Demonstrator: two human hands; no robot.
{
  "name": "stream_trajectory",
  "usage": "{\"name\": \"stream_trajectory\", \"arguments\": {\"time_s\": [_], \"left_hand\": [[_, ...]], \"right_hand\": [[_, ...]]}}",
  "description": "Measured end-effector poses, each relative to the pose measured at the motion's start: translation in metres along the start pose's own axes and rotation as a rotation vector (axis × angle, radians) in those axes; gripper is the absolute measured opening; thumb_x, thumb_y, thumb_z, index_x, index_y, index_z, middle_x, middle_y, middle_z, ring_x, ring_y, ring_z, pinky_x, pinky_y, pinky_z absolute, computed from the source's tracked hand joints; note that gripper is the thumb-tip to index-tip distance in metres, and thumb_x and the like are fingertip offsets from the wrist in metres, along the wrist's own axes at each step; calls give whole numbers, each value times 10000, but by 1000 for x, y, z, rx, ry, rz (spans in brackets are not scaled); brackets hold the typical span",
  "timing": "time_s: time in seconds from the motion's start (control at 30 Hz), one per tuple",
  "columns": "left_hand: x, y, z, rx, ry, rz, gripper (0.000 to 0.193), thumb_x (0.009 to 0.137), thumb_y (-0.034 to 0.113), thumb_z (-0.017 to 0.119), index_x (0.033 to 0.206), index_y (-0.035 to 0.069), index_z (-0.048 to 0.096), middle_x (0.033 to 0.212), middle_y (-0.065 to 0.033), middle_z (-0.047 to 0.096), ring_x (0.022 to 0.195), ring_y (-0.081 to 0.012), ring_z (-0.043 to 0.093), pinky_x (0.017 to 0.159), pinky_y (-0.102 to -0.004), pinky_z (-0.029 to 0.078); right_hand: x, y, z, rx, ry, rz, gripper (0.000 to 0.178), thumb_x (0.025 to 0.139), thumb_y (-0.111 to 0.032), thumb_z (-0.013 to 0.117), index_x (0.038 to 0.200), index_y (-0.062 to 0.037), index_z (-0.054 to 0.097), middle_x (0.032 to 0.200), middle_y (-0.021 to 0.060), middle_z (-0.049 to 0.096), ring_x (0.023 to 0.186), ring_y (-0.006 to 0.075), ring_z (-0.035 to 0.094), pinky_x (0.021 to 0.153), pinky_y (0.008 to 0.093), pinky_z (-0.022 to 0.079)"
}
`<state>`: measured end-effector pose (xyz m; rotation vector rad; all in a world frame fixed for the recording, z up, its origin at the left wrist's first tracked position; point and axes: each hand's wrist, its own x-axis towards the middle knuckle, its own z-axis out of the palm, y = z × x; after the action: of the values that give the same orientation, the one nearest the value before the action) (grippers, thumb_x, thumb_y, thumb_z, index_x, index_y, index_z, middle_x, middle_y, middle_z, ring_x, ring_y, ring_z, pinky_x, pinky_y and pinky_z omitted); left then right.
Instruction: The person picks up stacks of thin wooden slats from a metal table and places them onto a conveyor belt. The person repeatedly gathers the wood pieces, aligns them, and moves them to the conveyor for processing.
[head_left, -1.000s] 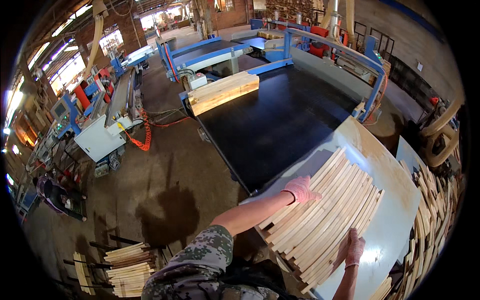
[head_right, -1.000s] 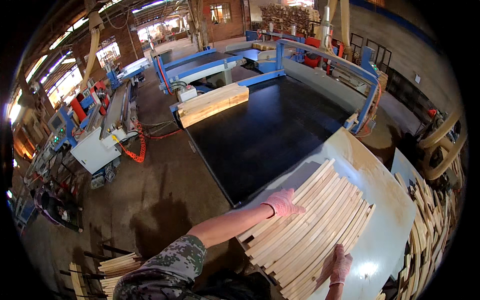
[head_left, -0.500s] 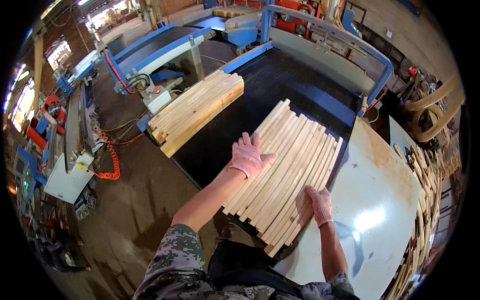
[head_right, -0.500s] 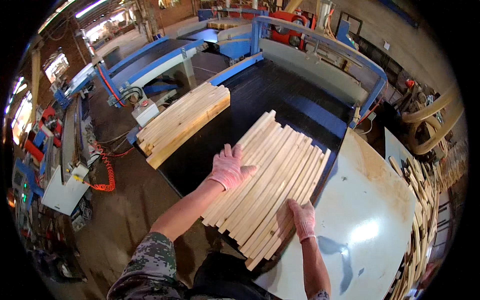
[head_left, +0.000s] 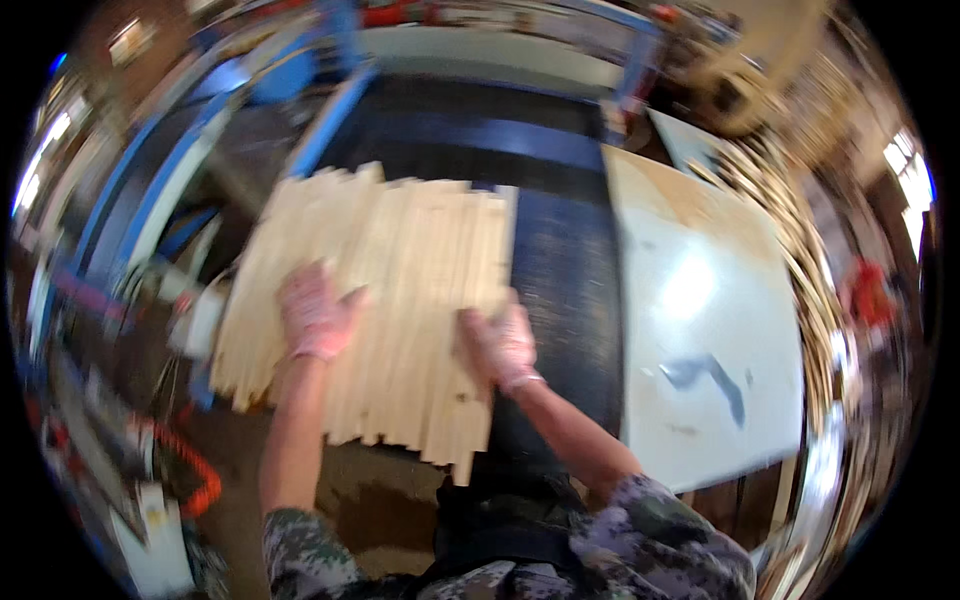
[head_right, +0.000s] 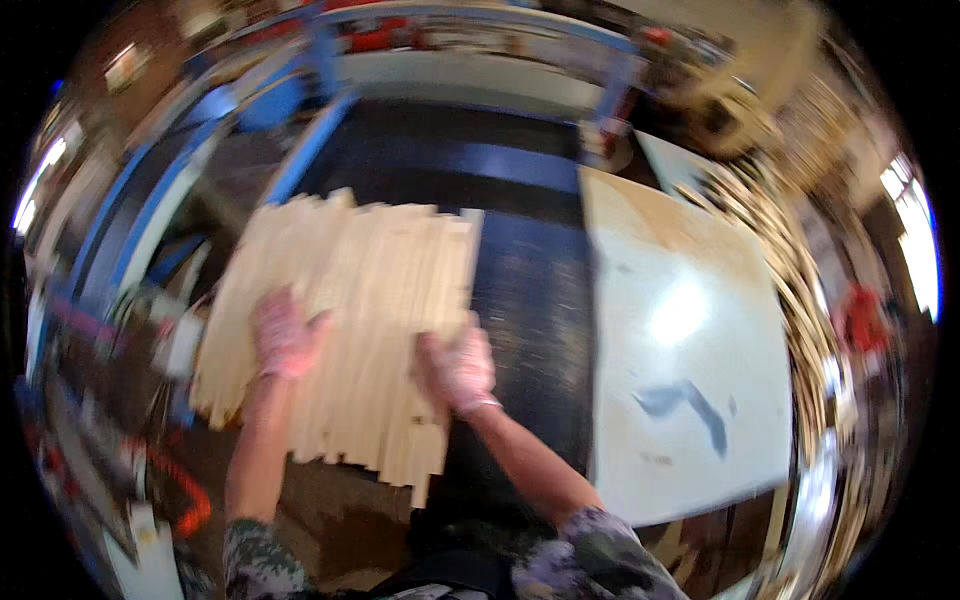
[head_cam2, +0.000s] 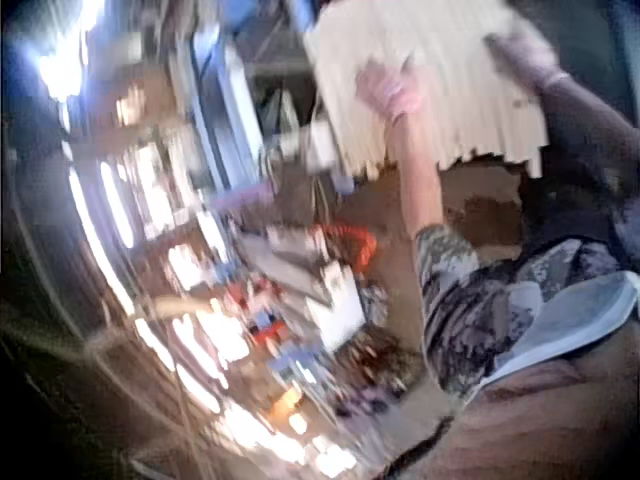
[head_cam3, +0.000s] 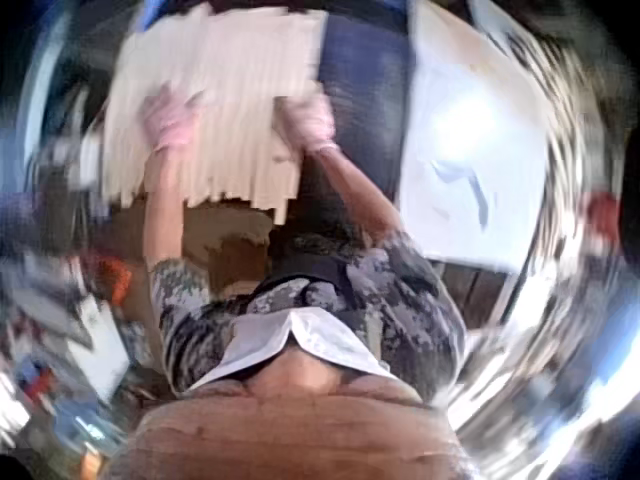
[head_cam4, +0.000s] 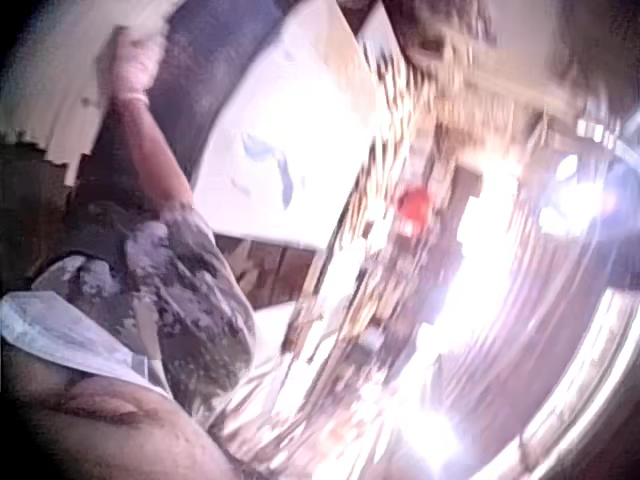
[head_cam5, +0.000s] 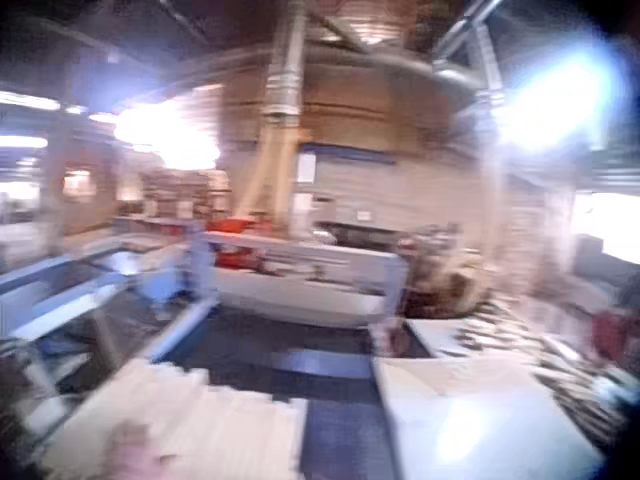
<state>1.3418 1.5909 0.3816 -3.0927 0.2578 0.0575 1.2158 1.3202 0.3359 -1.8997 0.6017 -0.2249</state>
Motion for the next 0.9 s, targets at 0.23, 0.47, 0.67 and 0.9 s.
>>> {"name": "stream_trajectory", "arguments": {"time_s": [0.23,0.47,0.67,0.9], "left_hand": [[-23,-19,31,220,22,-63,856,1066,654,418,1645,29,333,1689,-241,338,1568,-392,308,1292,-470,248],[-6,114,56,-656,192,481,655,1113,410,498,1656,76,345,1704,-191,340,1550,-331,351,1287,-407,250],[-187,323,-10,-1253,-434,787,575,1107,307,540,1580,-10,464,1591,-193,497,1469,-267,468,1256,-383,324],[-397,519,50,-1369,-1020,1101,611,1088,323,550,1548,-68,456,1535,-196,550,1452,-287,501,1256,-427,351]], "right_hand": [[-54,-3,-25,108,-56,13,776,935,-368,648,1533,63,405,1456,326,531,1398,428,507,1186,456,410],[-130,115,-74,214,-697,-158,507,1010,-357,667,1366,2,624,1217,194,720,1124,186,646,966,370,525],[-263,196,-206,561,-888,-279,354,1049,-324,606,844,-50,517,741,-26,463,713,103,478,614,348,416],[-465,344,-381,595,-63,-24,337,1047,-354,591,936,-37,562,789,-33,481,743,123,483,672,322,430]]}}
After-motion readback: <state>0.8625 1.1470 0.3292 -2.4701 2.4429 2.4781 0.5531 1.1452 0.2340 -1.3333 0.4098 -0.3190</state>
